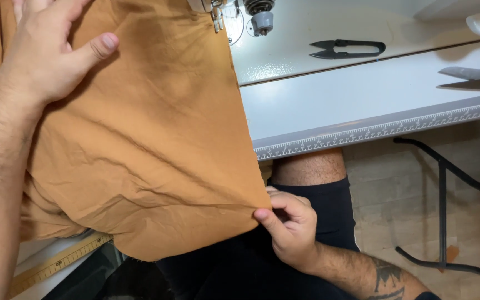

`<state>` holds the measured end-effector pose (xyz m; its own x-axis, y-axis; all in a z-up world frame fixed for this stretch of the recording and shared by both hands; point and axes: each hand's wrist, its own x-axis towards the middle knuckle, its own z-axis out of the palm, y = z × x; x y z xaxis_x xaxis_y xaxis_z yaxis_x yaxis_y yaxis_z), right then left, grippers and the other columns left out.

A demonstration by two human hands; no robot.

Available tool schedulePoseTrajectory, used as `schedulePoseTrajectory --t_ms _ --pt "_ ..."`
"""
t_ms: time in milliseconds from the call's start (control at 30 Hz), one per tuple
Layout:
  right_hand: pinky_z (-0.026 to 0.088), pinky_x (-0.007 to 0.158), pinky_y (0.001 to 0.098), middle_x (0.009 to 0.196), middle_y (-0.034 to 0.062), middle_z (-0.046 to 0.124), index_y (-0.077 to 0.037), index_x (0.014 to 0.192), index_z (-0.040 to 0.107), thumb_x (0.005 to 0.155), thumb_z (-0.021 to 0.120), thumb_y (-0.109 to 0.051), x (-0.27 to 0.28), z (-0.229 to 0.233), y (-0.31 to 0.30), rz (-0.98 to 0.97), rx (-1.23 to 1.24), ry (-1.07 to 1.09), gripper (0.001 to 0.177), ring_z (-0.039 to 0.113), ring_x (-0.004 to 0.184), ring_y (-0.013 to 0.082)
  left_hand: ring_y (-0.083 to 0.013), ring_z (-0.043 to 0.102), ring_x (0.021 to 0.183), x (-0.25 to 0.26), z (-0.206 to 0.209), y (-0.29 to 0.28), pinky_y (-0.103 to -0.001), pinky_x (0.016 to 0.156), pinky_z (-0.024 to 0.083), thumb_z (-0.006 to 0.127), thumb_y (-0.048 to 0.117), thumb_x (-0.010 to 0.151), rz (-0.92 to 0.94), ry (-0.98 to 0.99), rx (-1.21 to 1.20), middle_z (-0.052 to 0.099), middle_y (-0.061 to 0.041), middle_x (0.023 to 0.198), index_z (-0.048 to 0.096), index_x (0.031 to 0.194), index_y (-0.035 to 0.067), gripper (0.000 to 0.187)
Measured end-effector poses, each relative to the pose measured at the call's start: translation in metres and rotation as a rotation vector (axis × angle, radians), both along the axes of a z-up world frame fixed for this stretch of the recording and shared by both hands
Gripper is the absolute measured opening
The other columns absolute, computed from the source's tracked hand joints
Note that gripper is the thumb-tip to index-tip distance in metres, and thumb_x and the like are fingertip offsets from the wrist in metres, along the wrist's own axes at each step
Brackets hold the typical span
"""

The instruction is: A person is preparing and finishing a brown fabric garment at a sewing station, trimming loose threads with snips and aligning the edges.

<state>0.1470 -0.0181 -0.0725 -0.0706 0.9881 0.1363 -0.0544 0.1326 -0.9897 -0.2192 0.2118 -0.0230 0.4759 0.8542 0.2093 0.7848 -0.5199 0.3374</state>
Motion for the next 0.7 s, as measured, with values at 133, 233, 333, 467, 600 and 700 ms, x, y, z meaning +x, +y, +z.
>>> schedulePoseTrajectory --t_ms 133,233,333,467,600,700 --pt "0.051 0.091 0.0346 0.101 0.0107 0.059 -0.004 0.093 0.072 0.097 0.067 -0.017 -0.001 -0.014 0.017 -0.078 -0.034 -0.176 0.015 0.060 0.098 0.0223 -0.0579 0.021 0.145 0.011 0.014 0.002 -0.067 0.113 0.001 0.052 0.052 0.108 0.028 -0.045 -0.128 0.035 -0.041 0.156 0.053 0.158 -0.003 0.075" --pt "0.050 0.096 0.0345 0.123 0.0093 0.050 -0.010 0.087 0.075 0.092 0.075 -0.024 0.002 -0.036 0.011 -0.091 -0.084 -0.233 0.015 0.054 0.107 0.0226 -0.0580 0.023 0.145 0.013 0.015 0.000 -0.069 0.113 0.001 0.050 0.057 0.108 0.044 -0.024 -0.131 0.036 -0.040 0.155 0.052 0.158 -0.005 0.080" --pt "0.049 0.099 0.0414 0.120 0.0162 0.064 -0.005 0.080 0.071 0.090 0.074 -0.018 0.003 -0.034 0.017 -0.055 0.054 -0.316 0.017 0.060 0.116 0.0313 -0.0560 0.023 0.146 0.016 0.015 0.001 -0.070 0.110 -0.003 0.047 0.063 0.104 0.081 -0.002 -0.173 0.039 -0.043 0.156 0.049 0.160 0.000 0.084" --pt "0.051 0.088 0.0369 0.105 0.0116 0.074 -0.005 0.081 0.071 0.092 0.072 -0.015 -0.001 -0.025 0.027 -0.002 0.067 -0.250 0.014 0.065 0.094 0.0249 -0.0612 0.018 0.150 0.020 0.014 -0.002 -0.075 0.108 -0.009 0.051 0.064 0.101 0.141 -0.013 -0.186 0.029 -0.038 0.154 0.049 0.159 -0.001 0.087" --pt "0.057 0.079 0.0310 0.091 0.0084 0.075 -0.005 0.081 0.071 0.090 0.076 -0.012 -0.005 -0.033 0.027 0.001 -0.056 -0.172 0.012 0.073 0.085 0.0208 -0.0576 0.026 0.146 0.020 0.011 -0.001 -0.073 0.110 -0.001 0.062 0.051 0.100 0.125 0.025 -0.095 0.035 -0.040 0.152 0.051 0.158 0.001 0.077" --pt "0.058 0.074 0.0263 0.087 0.0067 0.076 -0.005 0.080 0.073 0.086 0.080 -0.012 -0.009 -0.042 0.021 0.000 -0.218 -0.101 0.012 0.072 0.082 0.0165 -0.0603 0.034 0.138 0.017 0.006 0.000 -0.073 0.108 0.009 0.065 0.051 0.101 0.113 0.073 -0.015 0.042 -0.043 0.149 0.054 0.158 -0.002 0.078"
